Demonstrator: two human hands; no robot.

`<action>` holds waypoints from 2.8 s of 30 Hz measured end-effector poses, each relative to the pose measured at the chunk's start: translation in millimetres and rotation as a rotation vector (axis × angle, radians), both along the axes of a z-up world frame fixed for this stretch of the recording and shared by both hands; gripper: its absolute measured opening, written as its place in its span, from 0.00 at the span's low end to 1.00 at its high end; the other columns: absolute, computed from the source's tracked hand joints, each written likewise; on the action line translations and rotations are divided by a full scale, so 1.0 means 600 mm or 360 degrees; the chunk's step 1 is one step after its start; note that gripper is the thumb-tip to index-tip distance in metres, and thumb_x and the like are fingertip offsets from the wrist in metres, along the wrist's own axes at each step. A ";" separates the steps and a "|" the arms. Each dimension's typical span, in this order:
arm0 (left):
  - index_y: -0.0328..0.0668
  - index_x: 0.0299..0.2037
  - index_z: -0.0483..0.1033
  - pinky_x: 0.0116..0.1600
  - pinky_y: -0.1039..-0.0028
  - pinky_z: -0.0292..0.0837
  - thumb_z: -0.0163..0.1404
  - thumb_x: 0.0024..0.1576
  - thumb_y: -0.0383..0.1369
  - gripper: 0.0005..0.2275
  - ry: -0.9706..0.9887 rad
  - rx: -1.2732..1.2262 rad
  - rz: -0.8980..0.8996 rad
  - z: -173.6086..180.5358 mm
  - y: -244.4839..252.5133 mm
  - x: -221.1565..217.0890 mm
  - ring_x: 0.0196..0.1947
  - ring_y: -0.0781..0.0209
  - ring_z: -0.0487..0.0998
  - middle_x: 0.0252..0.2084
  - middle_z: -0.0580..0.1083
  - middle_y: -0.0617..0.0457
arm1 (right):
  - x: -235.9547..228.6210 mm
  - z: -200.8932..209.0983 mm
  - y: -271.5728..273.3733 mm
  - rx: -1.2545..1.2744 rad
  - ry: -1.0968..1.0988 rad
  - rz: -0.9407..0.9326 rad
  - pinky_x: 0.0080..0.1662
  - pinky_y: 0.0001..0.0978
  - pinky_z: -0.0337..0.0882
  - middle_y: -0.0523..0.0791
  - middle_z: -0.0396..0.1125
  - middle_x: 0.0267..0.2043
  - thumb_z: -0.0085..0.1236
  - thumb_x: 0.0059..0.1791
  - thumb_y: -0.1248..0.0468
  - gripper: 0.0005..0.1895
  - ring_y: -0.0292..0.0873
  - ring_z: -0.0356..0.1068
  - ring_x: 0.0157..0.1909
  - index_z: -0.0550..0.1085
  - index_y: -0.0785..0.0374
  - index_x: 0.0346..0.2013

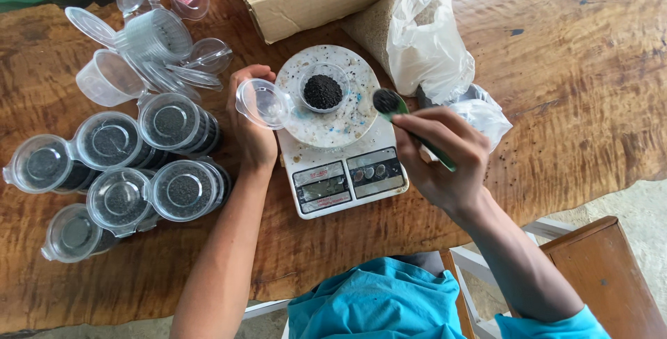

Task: The person fills small containers with black pellets by using a spoon to scoop them from a bag onto a scale and then into the containers.

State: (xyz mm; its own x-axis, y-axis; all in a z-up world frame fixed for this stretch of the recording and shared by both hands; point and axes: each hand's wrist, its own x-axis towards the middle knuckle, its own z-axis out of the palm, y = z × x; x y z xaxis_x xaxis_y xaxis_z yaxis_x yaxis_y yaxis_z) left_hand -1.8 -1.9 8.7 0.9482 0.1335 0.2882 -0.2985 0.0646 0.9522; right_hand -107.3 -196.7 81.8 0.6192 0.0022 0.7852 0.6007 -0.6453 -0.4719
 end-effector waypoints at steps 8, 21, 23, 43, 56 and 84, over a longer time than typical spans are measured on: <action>0.41 0.38 0.68 0.38 0.85 0.64 0.31 0.59 0.41 0.15 0.0020 -0.0067 -0.0009 -0.003 0.002 -0.001 0.32 0.71 0.68 0.32 0.67 0.54 | 0.060 0.000 0.029 -0.0138 -0.0004 0.0075 0.25 0.29 0.68 0.47 0.67 0.26 0.55 0.41 0.76 0.04 0.41 0.66 0.21 0.74 0.67 0.29; 0.42 0.37 0.69 0.38 0.84 0.63 0.31 0.58 0.40 0.14 -0.0009 -0.0065 0.0005 0.003 -0.001 -0.004 0.33 0.71 0.68 0.32 0.68 0.54 | 0.070 -0.020 0.026 -0.0501 -0.0042 0.0104 0.29 0.35 0.68 0.50 0.61 0.30 0.48 0.38 0.81 0.16 0.47 0.63 0.24 0.74 0.64 0.36; 0.41 0.37 0.69 0.38 0.84 0.63 0.31 0.59 0.40 0.15 0.0001 -0.0037 0.0003 -0.001 0.001 -0.003 0.33 0.70 0.67 0.32 0.67 0.53 | 0.066 -0.020 0.022 -0.0403 -0.0074 0.0127 0.27 0.33 0.68 0.51 0.64 0.29 0.49 0.37 0.82 0.14 0.46 0.65 0.25 0.75 0.67 0.32; 0.40 0.38 0.68 0.39 0.79 0.61 0.30 0.58 0.44 0.17 -0.0237 0.0312 0.0091 -0.012 -0.002 -0.007 0.34 0.67 0.67 0.38 0.69 0.54 | -0.112 -0.076 -0.136 0.0007 0.0420 -0.0223 0.30 0.26 0.63 0.53 0.67 0.29 0.52 0.43 0.74 0.03 0.42 0.65 0.27 0.73 0.71 0.29; 0.43 0.38 0.69 0.40 0.80 0.63 0.29 0.56 0.42 0.16 -0.0171 0.0346 0.0088 -0.015 -0.004 -0.005 0.35 0.66 0.67 0.34 0.68 0.52 | -0.072 -0.084 -0.140 -0.0434 0.0640 -0.0663 0.24 0.41 0.63 0.50 0.65 0.20 0.56 0.47 0.67 0.03 0.56 0.65 0.23 0.76 0.62 0.29; 0.41 0.39 0.68 0.42 0.78 0.63 0.27 0.59 0.45 0.19 -0.0234 0.0428 0.0047 -0.017 0.000 -0.002 0.36 0.64 0.67 0.35 0.66 0.51 | -0.113 -0.098 -0.137 -0.0482 0.0202 -0.0556 0.28 0.31 0.67 0.47 0.68 0.29 0.58 0.43 0.74 0.08 0.48 0.69 0.27 0.77 0.64 0.36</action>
State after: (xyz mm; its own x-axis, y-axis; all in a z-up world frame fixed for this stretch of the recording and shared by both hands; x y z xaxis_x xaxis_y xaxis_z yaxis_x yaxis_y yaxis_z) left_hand -2.9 -1.7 -1.5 0.8905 0.0605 0.4510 -0.4326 -0.1946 0.8803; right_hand -175.3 -278.8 22.9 0.7146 -0.0062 0.6995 0.2732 -0.9181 -0.2872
